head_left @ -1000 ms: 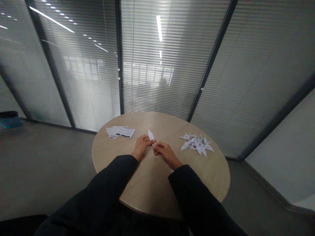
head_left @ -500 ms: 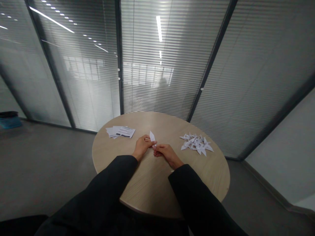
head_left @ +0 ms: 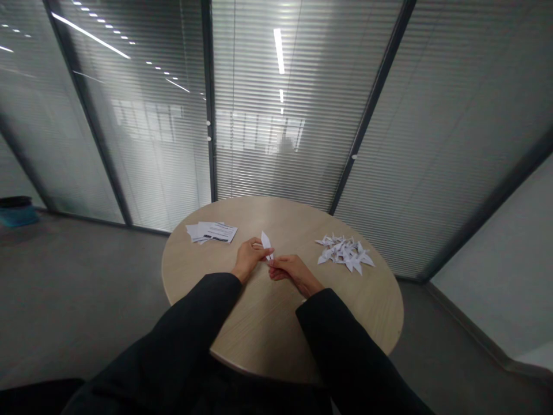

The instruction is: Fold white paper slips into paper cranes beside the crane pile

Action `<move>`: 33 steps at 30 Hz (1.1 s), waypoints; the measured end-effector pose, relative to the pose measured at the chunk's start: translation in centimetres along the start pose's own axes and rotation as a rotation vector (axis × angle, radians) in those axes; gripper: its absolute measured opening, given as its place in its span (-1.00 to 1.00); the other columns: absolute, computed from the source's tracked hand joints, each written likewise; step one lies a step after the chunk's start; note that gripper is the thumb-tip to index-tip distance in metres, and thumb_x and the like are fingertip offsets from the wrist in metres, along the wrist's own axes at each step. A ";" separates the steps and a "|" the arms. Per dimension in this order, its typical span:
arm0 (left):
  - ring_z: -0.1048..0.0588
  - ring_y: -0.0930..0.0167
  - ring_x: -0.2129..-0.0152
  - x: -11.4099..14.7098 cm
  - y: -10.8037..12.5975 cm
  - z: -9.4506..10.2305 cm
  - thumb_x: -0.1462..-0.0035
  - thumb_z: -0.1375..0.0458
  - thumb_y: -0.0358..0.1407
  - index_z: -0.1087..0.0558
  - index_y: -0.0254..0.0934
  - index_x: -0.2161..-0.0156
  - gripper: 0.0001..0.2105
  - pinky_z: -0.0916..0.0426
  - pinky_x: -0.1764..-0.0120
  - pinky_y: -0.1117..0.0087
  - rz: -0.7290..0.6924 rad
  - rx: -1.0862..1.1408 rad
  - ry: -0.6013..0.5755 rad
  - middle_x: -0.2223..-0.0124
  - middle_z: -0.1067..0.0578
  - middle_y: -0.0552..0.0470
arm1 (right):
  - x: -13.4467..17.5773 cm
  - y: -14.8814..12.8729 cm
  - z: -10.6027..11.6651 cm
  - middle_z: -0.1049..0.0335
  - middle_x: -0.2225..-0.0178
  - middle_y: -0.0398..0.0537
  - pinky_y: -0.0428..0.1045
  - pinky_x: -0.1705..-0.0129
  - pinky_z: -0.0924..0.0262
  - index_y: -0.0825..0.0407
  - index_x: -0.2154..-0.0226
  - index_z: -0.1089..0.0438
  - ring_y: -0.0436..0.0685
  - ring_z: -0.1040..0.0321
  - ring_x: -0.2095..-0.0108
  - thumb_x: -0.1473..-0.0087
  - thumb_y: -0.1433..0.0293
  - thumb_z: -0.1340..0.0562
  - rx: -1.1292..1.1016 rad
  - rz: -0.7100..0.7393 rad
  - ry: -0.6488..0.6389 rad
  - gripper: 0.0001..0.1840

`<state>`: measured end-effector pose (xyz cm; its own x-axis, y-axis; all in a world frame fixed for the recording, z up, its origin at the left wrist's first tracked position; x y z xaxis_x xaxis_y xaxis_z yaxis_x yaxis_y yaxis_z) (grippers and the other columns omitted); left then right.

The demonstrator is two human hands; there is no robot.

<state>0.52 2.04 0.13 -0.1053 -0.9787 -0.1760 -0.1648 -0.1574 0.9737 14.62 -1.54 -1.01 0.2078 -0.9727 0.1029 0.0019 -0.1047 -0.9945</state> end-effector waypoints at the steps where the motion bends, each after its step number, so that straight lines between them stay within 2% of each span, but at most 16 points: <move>1: -0.38 0.50 0.70 0.1 0.1 0.0 0.44 -0.43 -0.23 -0.35 -0.31 0.52 -0.62 -0.27 0.58 0.49 0.005 0.012 0.005 0.62 -0.45 0.11 | 0.0 0.0 0.0 -0.47 0.58 -0.03 -0.12 0.47 -0.31 0.16 0.55 -0.47 -0.02 -0.39 0.58 0.19 0.26 -0.40 0.009 0.000 0.003 -0.73; 5: -0.40 0.49 0.65 0.5 0.6 -0.2 0.47 -0.44 -0.22 -0.35 -0.32 0.53 -0.61 -0.30 0.52 0.48 0.037 0.081 -0.002 0.59 -0.46 0.08 | -0.1 -0.2 0.1 -0.47 0.61 -0.03 -0.15 0.52 -0.28 0.16 0.55 -0.48 -0.03 -0.37 0.61 0.16 0.28 -0.39 0.064 0.042 0.023 -0.75; 9: -0.39 0.51 0.64 0.9 0.8 -0.1 0.43 -0.43 -0.18 -0.39 -0.34 0.54 -0.63 -0.31 0.49 0.48 0.058 0.108 0.011 0.59 -0.44 0.08 | -0.1 -0.3 0.0 -0.48 0.58 -0.03 -0.14 0.54 -0.28 0.16 0.52 -0.48 -0.02 -0.39 0.60 0.15 0.30 -0.37 0.095 0.011 0.036 -0.77; 15: -0.37 0.52 0.63 1.1 0.7 -0.2 0.41 -0.41 -0.10 -0.41 -0.36 0.60 -0.62 -0.30 0.48 0.49 0.090 0.152 0.001 0.59 -0.43 0.05 | 0.1 -0.6 -0.1 -0.47 0.58 -0.02 -0.17 0.63 -0.21 0.16 0.56 -0.46 0.01 -0.40 0.57 0.16 0.26 -0.36 0.152 0.058 0.002 -0.74; 20: -0.40 0.48 0.60 1.0 0.7 -0.1 0.41 -0.42 -0.10 -0.42 -0.35 0.60 -0.63 -0.34 0.43 0.44 0.096 0.181 -0.021 0.54 -0.47 0.01 | 0.2 -0.5 -0.2 -0.48 0.55 0.02 -0.18 0.71 -0.14 0.15 0.55 -0.46 0.05 -0.41 0.54 0.15 0.25 -0.35 0.164 0.074 -0.015 -0.74; 26: -0.41 0.48 0.60 1.0 0.9 -0.1 0.36 -0.41 -0.13 -0.48 -0.37 0.55 -0.66 -0.32 0.43 0.44 0.048 0.145 -0.065 0.54 -0.49 0.01 | 0.0 -0.4 -0.4 -0.48 0.48 0.01 -0.19 0.68 -0.18 0.14 0.48 -0.47 0.03 -0.39 0.49 0.14 0.20 -0.33 0.174 0.136 0.021 -0.70; 30: -0.37 0.50 0.66 1.4 1.1 -0.5 0.32 -0.39 -0.11 -0.49 -0.38 0.53 -0.66 -0.25 0.51 0.46 0.028 0.113 -0.149 0.57 -0.47 0.04 | -0.3 -0.3 -0.3 -0.48 0.47 0.01 -0.16 0.65 -0.22 0.14 0.50 -0.46 0.03 -0.38 0.49 0.17 0.15 -0.34 0.165 0.175 0.061 -0.65; 33: -0.35 0.50 0.66 1.5 1.1 -0.7 0.32 -0.39 -0.12 -0.49 -0.39 0.53 -0.66 -0.22 0.53 0.48 0.021 0.108 -0.159 0.58 -0.45 0.04 | -0.5 0.0 -0.2 -0.48 0.49 0.03 -0.13 0.61 -0.24 0.15 0.52 -0.46 0.03 -0.40 0.51 0.19 0.14 -0.35 0.137 0.175 0.057 -0.63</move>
<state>0.86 0.29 1.07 -0.2619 -0.9473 -0.1844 -0.2642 -0.1133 0.9578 14.34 -1.06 -1.01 0.1610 -0.9841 -0.0747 0.1041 0.0922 -0.9903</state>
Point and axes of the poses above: each hand's wrist, its own x-axis away from the middle knuckle, its own z-axis out of the back of the hand, y = z × x, the point moved 2 cm from there along -x, towards the middle knuckle
